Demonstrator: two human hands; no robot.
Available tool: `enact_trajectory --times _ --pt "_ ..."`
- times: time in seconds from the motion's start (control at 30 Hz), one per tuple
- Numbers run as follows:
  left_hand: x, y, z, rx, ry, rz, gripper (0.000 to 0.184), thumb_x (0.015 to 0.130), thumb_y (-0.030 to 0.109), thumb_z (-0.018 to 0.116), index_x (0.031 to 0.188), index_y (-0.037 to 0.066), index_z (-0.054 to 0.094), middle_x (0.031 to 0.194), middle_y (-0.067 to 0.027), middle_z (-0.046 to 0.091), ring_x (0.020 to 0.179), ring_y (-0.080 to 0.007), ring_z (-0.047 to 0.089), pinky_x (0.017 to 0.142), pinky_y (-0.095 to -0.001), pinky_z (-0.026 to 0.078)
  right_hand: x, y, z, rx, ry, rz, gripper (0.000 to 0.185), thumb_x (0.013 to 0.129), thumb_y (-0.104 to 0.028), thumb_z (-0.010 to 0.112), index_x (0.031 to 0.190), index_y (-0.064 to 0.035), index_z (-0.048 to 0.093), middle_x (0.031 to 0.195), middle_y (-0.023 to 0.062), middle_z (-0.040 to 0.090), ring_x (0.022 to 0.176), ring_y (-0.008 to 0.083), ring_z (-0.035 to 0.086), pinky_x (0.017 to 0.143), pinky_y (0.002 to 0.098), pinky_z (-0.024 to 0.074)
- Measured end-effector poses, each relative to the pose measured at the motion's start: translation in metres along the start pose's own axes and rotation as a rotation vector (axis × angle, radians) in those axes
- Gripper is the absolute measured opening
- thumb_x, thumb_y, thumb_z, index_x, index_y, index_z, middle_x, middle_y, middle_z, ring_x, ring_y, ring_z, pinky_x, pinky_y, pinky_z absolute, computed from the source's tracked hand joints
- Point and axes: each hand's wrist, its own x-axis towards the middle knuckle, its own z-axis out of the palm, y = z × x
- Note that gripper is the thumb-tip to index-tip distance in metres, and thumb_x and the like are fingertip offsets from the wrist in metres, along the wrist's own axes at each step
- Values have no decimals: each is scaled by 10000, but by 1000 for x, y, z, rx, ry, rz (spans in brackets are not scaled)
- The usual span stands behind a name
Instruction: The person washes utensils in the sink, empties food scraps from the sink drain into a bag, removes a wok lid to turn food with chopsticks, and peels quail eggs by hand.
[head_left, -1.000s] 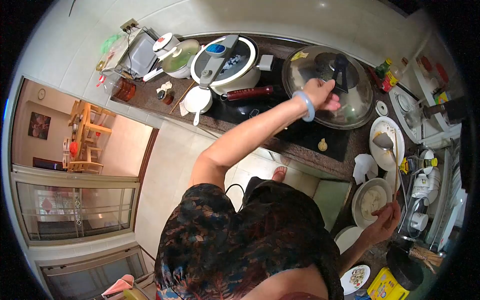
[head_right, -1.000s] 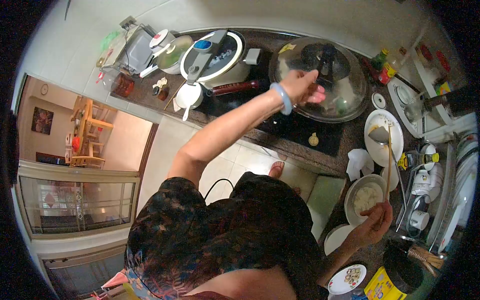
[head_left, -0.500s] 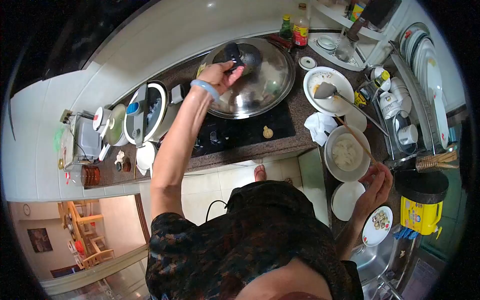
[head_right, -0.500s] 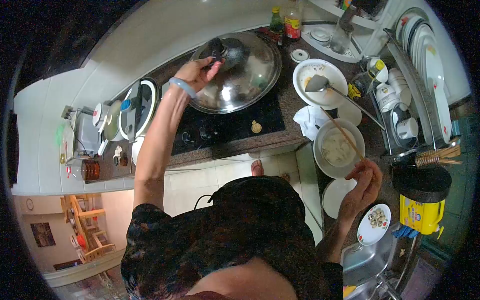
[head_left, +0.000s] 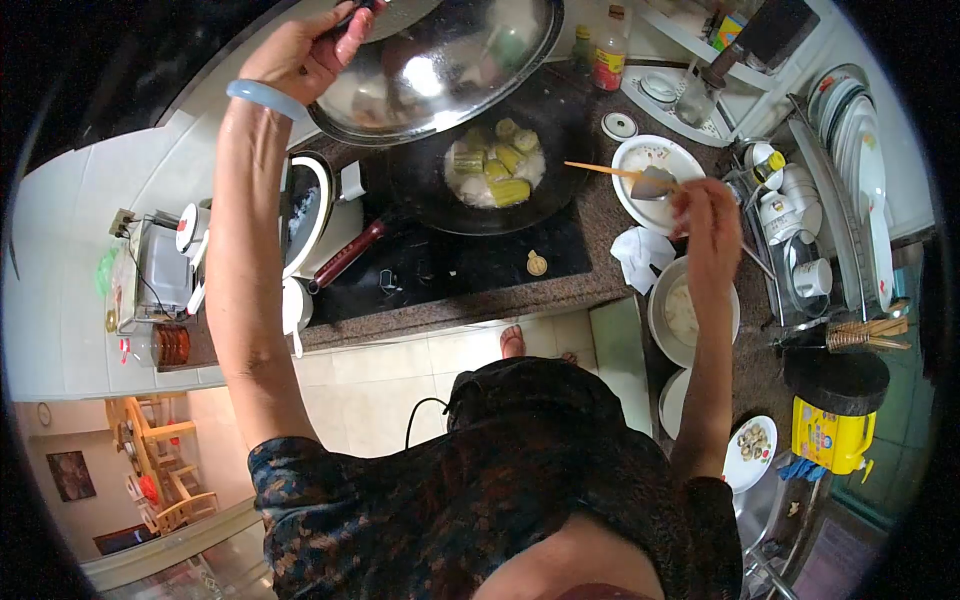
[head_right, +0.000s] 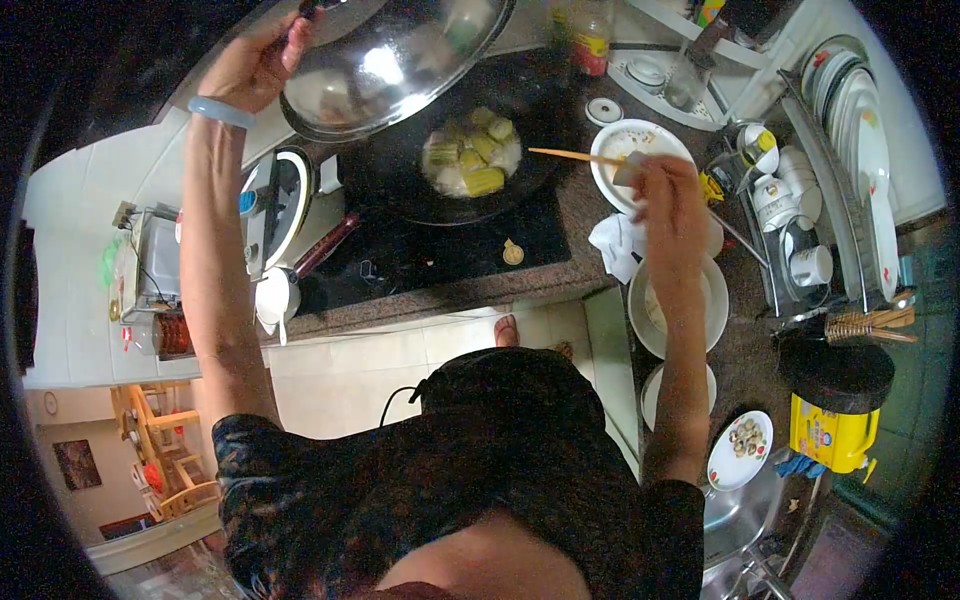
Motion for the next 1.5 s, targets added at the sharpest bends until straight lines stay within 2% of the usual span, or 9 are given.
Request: enact_trajectory --times 0.07,0.33,0.43,0.53,1.0,1.07,1.13,1.4,1.5 --pt "-10 6 9 -162 193 -29 172 962 117 472 972 -44 534 823 -135 626 693 -182 640 632 -247 568 26 19 24 -100 -113 -140 133 976 -149 478 1023 -56 561 791 17 601 669 59 540 554 188 433" --pt "-23 12 -8 -168 365 3 151 955 74 460 957 -49 546 790 -124 628 668 -162 638 625 -227 572 88 54 118 -207 -354 -167 165 950 -179 504 1018 -32 532 765 113 615 669 241 619 609 345 480" --pt "-17 7 -43 0 281 105 263 957 91 497 1116 -115 530 935 -120 628 794 -119 643 704 -163 574 98 57 137 -295 -415 -231 166 948 -178 493 1002 -23 520 755 157 609 687 308 624 624 375 476" --pt "-20 6 -62 -71 81 -23 244 951 89 511 1089 -109 547 938 -120 633 796 -111 645 697 -155 571 105 63 150 -375 -445 -313 169 950 -183 483 986 -21 510 745 174 594 680 338 606 622 393 467" --pt "-34 -7 -43 23 209 102 276 967 109 481 1126 -110 537 1008 -153 643 804 -106 642 696 -152 566 98 71 174 -446 -569 -453 135 938 -153 480 960 -21 496 780 201 584 749 397 595 643 451 469" --pt "-38 -8 -29 36 224 135 276 966 111 484 1123 -110 538 1032 -163 640 802 -106 640 688 -151 567 96 78 176 -442 -550 -477 129 934 -147 484 957 -20 496 774 202 584 742 397 595 641 451 472" --pt "-47 -5 -6 -75 367 39 161 953 77 467 940 -55 559 766 -112 633 653 -144 638 613 -211 568 98 77 178 -435 -539 -506 124 930 -141 488 954 -20 496 768 203 583 735 397 595 638 450 474" --pt "-44 -11 -9 -42 307 37 184 959 87 455 934 -60 563 750 -110 641 625 -138 635 585 -201 558 117 37 163 -471 -254 -461 148 920 -164 537 929 -17 524 737 176 606 717 370 621 585 413 502" --pt "-41 -13 -10 -21 268 27 193 963 92 442 943 -63 556 744 -107 637 620 -140 632 575 -204 554 127 50 146 -788 -164 -727 122 918 -122 526 914 -1 523 795 158 597 736 345 631 630 408 522"
